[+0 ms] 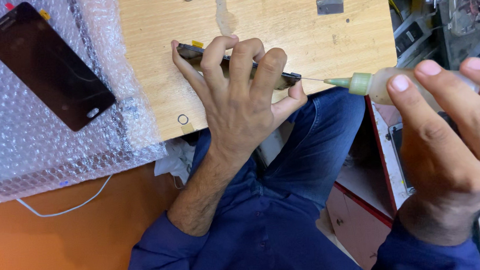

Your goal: The person tests a Samsung smartphone screen by navigating menus and running a touch test. They then apply a liquid from a small bottle to the edge of the phone's frame and wipe it with a cloth.

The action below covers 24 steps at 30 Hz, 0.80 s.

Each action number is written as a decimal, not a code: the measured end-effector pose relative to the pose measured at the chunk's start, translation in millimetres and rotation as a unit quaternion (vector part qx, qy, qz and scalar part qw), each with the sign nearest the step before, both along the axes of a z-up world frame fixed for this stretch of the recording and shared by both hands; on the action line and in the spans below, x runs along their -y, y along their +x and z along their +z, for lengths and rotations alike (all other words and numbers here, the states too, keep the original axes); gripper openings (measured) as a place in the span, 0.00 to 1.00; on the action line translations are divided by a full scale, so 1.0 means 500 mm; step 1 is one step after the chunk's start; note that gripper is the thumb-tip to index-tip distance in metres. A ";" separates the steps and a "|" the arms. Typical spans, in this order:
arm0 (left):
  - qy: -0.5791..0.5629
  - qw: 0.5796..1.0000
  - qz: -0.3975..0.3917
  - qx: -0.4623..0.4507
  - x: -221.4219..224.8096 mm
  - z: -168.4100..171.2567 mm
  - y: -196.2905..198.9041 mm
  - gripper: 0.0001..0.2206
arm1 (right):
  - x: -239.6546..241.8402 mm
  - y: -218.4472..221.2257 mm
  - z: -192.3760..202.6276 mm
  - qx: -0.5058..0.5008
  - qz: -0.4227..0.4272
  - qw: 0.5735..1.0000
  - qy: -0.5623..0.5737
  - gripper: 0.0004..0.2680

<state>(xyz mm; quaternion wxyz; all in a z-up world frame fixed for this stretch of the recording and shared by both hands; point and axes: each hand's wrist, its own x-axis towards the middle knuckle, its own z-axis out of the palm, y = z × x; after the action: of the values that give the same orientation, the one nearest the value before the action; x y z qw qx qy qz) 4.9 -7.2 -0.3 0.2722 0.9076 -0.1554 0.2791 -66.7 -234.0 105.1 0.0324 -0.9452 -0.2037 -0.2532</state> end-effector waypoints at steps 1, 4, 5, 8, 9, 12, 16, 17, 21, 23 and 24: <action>0.000 1.000 0.000 0.000 0.000 -0.001 0.000 0.18 | -0.003 0.000 0.002 0.000 -0.003 1.000 0.000 0.11; 0.000 1.000 -0.001 0.001 0.001 -0.002 0.001 0.18 | -0.009 -0.001 0.006 -0.004 -0.009 1.000 -0.002 0.11; 0.001 1.000 0.000 0.001 0.001 -0.002 0.001 0.18 | -0.010 -0.002 0.006 -0.005 -0.010 1.000 -0.003 0.11; 0.000 1.000 -0.002 0.002 0.000 -0.004 0.001 0.18 | -0.008 -0.004 0.004 -0.005 -0.007 1.000 -0.007 0.11; -0.002 1.000 -0.003 0.002 0.000 -0.005 0.002 0.18 | -0.006 -0.006 0.003 -0.006 -0.004 1.000 -0.005 0.11; 0.002 1.000 -0.004 0.004 0.000 -0.007 0.002 0.18 | -0.003 -0.010 -0.002 0.001 -0.004 1.000 -0.009 0.11; 0.001 1.000 -0.002 0.009 0.001 -0.007 0.004 0.17 | -0.001 -0.008 -0.008 -0.004 -0.012 1.000 -0.010 0.12; 0.002 1.000 -0.001 0.009 0.001 -0.007 0.004 0.17 | 0.000 -0.008 -0.009 -0.005 -0.009 1.000 -0.009 0.12; 0.006 1.000 0.001 0.000 0.001 -0.003 0.001 0.18 | 0.002 0.000 -0.011 0.008 0.013 1.000 -0.027 0.11; 0.005 1.000 0.001 0.000 0.001 -0.001 0.001 0.18 | 0.002 0.000 -0.012 0.011 0.011 0.999 -0.034 0.10; 0.005 1.000 0.001 0.000 0.000 0.000 0.000 0.18 | 0.002 -0.001 -0.012 0.010 0.010 0.999 -0.031 0.10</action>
<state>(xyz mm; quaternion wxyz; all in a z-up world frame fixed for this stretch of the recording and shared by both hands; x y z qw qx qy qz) 4.8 -7.3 -0.6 0.2677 0.9092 -0.1556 0.2785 -67.3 -234.9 99.1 0.0040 -0.9410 -0.2215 -0.2560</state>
